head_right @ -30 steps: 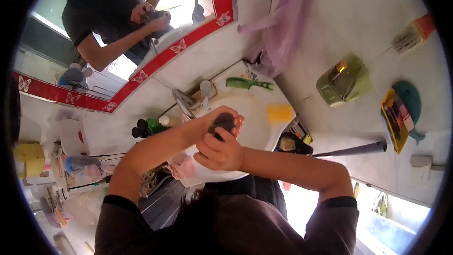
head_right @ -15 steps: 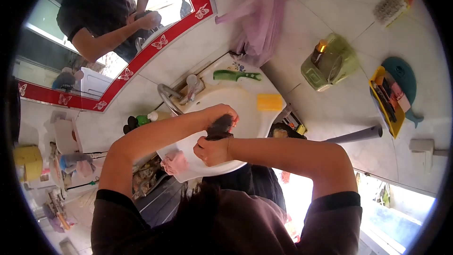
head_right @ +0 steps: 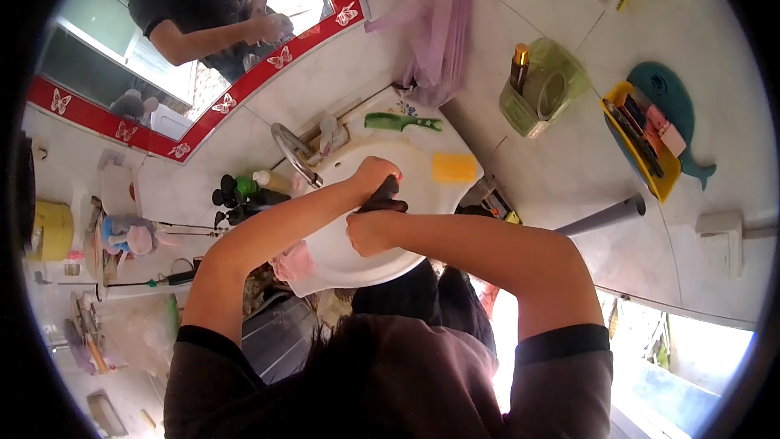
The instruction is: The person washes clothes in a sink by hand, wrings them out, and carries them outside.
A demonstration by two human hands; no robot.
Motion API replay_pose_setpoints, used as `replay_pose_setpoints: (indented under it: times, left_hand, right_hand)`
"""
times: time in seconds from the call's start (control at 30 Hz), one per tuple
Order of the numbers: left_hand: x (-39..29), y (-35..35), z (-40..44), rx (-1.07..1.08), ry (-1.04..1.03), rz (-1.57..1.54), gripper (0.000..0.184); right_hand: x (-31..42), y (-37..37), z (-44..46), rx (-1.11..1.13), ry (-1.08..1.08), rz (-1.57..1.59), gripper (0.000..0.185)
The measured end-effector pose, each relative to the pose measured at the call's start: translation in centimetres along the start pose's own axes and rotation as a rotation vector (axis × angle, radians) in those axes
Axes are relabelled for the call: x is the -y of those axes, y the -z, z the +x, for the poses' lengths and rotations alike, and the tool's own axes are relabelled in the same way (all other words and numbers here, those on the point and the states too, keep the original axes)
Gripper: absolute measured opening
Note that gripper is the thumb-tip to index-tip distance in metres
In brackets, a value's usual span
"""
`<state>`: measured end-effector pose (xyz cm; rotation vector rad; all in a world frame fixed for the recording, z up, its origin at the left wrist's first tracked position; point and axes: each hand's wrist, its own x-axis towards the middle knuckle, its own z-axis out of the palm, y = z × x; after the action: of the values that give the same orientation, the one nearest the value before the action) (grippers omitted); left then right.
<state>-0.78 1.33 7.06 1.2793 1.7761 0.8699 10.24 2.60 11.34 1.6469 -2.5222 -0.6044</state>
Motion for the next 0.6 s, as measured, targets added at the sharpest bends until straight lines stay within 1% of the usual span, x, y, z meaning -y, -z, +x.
replay_pose_setpoints:
  times: [0.03, 0.07, 0.1, 0.13, 0.17, 0.23, 0.27, 0.3, 0.33, 0.37, 0.4, 0.43, 0.47, 0.5, 0.53, 0.57, 0.6]
  left_hand:
    - [0.3, -0.3, 0.0, -0.055, 0.087, -0.140, 0.022]
    - [0.5, -0.6, 0.2, -0.063, 0.090, -0.139, 0.022]
    - [-0.6, -0.6, 0.1, -0.146, 0.279, -0.203, 0.021]
    - [-1.6, -0.6, -0.1, -0.230, 0.467, -0.270, 0.020]
    - [-1.9, -0.7, -0.4, -0.242, 0.467, -0.270, 0.020]
    - [-2.2, -1.0, -1.1, -0.337, 0.311, -0.341, 0.009]
    - [-1.8, -1.2, -1.5, -0.345, 0.312, -0.337, 0.009]
    - [-0.8, -1.6, -1.9, -0.366, 0.167, -0.406, 0.011]
    - [-0.8, -1.8, -2.4, -0.387, 0.018, -0.474, 0.014]
    - [-0.7, -1.8, -2.9, -0.393, 0.013, -0.471, 0.014]
    - [-1.0, -1.8, -3.7, -0.257, 0.360, -0.678, 0.021]
    - [-1.2, -1.7, -4.4, -0.108, 0.708, -0.873, 0.029]
    - [-1.4, -1.8, -5.0, -0.116, 0.703, -0.873, 0.029]
    - [-1.4, -2.0, -5.7, -0.107, 0.754, -0.985, 0.029]
    - [-1.2, -2.0, -6.3, -0.099, 0.804, -1.096, 0.029]
    - [-0.9, -1.7, -7.0, -0.106, 0.803, -1.094, 0.029]
    - [-0.9, -1.3, -7.9, -0.107, 0.748, -1.193, 0.027]
  right_hand:
    - [0.1, 0.3, 0.1, -0.005, 0.004, -0.001, 0.008]
    - [0.2, 0.6, 0.0, 0.065, 0.003, -0.032, 0.009]
    - [0.1, 1.0, 0.0, 0.136, 0.001, -0.066, 0.010]
    - [0.0, 1.4, -0.1, 0.133, 0.008, -0.072, 0.010]
    - [-0.2, 1.7, -0.1, 0.149, 0.044, -0.070, 0.011]
    - [0.0, 1.3, 0.2, 0.160, 0.082, -0.076, 0.011]
    - [0.5, 0.1, 0.7, 0.113, 0.070, -0.055, 0.009]
    - [1.1, -0.5, 0.9, 0.068, 0.057, -0.033, 0.008]
    - [1.6, 0.1, 1.0, 0.067, 0.063, -0.039, 0.008]
    - [2.2, 0.6, 1.1, 0.034, -0.031, 0.042, 0.006]
    - [2.6, 1.2, 1.2, -0.001, -0.125, 0.125, 0.006]
    - [2.8, 1.7, 0.9, -0.002, -0.122, 0.118, 0.006]
    - [2.9, 2.0, 0.5, -0.164, -0.140, 0.179, 0.005]
    - [3.0, 2.7, -0.1, -0.328, -0.156, 0.243, 0.005]
    - [2.7, 4.1, -1.4, -0.442, -0.226, 0.526, 0.005]
    - [2.6, 4.4, -2.2, -0.446, -0.221, 0.523, 0.005]
    - [2.6, 4.6, -2.9, -0.504, -0.373, 0.543, 0.006]
